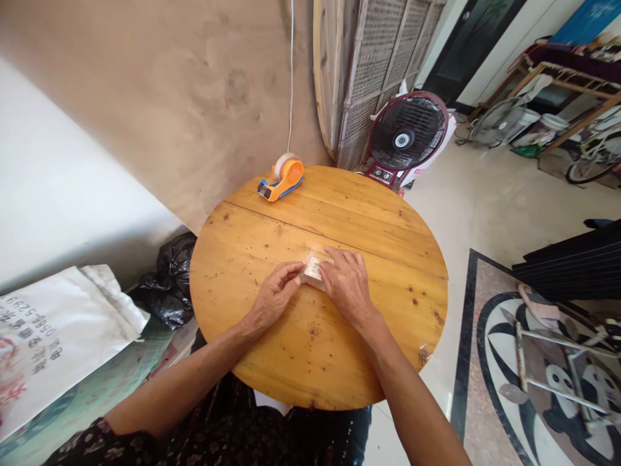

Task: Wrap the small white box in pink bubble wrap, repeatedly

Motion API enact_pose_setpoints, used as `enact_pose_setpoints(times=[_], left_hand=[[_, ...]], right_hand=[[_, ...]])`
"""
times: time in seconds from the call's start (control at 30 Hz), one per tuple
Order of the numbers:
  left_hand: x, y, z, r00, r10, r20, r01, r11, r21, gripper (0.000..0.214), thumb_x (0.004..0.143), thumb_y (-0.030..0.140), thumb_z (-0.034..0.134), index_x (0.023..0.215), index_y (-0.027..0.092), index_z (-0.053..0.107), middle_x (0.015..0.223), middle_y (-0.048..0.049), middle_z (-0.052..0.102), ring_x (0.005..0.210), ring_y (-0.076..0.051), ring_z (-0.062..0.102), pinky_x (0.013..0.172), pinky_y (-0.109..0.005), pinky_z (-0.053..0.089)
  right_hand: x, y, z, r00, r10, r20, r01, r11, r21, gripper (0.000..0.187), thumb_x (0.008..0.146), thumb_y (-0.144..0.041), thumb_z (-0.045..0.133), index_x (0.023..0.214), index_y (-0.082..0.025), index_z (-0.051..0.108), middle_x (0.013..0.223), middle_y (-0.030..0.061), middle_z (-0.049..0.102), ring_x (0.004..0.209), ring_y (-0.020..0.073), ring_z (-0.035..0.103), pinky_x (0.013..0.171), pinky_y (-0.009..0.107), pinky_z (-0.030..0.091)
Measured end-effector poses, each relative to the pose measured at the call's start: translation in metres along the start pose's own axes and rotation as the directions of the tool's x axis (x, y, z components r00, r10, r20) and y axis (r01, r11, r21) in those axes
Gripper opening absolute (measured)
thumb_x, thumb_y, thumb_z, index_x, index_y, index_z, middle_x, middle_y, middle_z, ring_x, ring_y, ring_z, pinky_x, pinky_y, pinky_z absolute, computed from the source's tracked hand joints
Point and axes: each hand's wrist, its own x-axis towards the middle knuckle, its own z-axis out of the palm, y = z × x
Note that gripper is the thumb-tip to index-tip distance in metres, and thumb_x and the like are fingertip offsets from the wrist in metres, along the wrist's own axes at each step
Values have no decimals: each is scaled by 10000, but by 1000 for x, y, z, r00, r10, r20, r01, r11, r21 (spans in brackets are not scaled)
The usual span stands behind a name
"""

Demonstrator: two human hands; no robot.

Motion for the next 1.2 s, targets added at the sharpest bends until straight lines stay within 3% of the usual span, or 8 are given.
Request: enact_pose_setpoints(times=[0.3, 0.47, 0.67, 0.9, 1.2], left_hand=[[-2, 3, -1, 994, 107, 2, -106, 985, 137, 326, 896, 271, 526, 1210, 209, 589, 1216, -99, 569, 1130, -213, 562, 1009, -380, 463], [-7, 5, 0, 964, 247, 102, -267, 886, 378, 409, 893, 206, 503, 1299, 233, 551, 1385, -121, 437, 1296, -241, 432, 1092, -422, 381], [-7, 1, 1, 959, 254, 125, -283, 861, 423, 360, 896, 209, 500, 1239, 249, 602, 1385, -109, 465, 1250, -234, 485, 1060, -415, 417], [-7, 1, 1, 945, 302, 126, -327, 848, 416, 336, 886, 171, 501, 1197, 229, 613, 1327, -114, 517, 1236, -228, 497, 1048, -399, 423], [-7, 2, 1, 932, 346, 113, -361, 843, 400, 240, 856, 150, 532, 1059, 210, 646, 1295, -130, 524, 1197, -227, 525, 990, -392, 462]], right_hand=[[8, 0, 5, 995, -88, 48, 91, 994, -66, 270, 937, -234, 431, 813, -216, 670, 1214, 102, 666, 1025, 263, 588, 924, 463, 366], [13, 5, 5, 999, -31, 45, 31, 1000, -1, 209, 901, -239, 467, 791, -215, 643, 1209, 116, 665, 1037, 273, 604, 895, 445, 389], [28, 17, 2, 989, 90, 117, -107, 984, 145, 139, 842, -219, 491, 763, -213, 606, 1205, 114, 655, 1029, 258, 628, 858, 417, 434], [40, 32, 11, 937, 280, 208, -347, 815, 464, 183, 810, -297, 508, 671, -202, 581, 1140, 104, 661, 1061, 230, 620, 841, 357, 463], [48, 19, -7, 928, 294, 229, -373, 717, 589, 201, 798, -350, 530, 678, -193, 568, 1143, 103, 645, 1057, 225, 599, 854, 346, 437]])
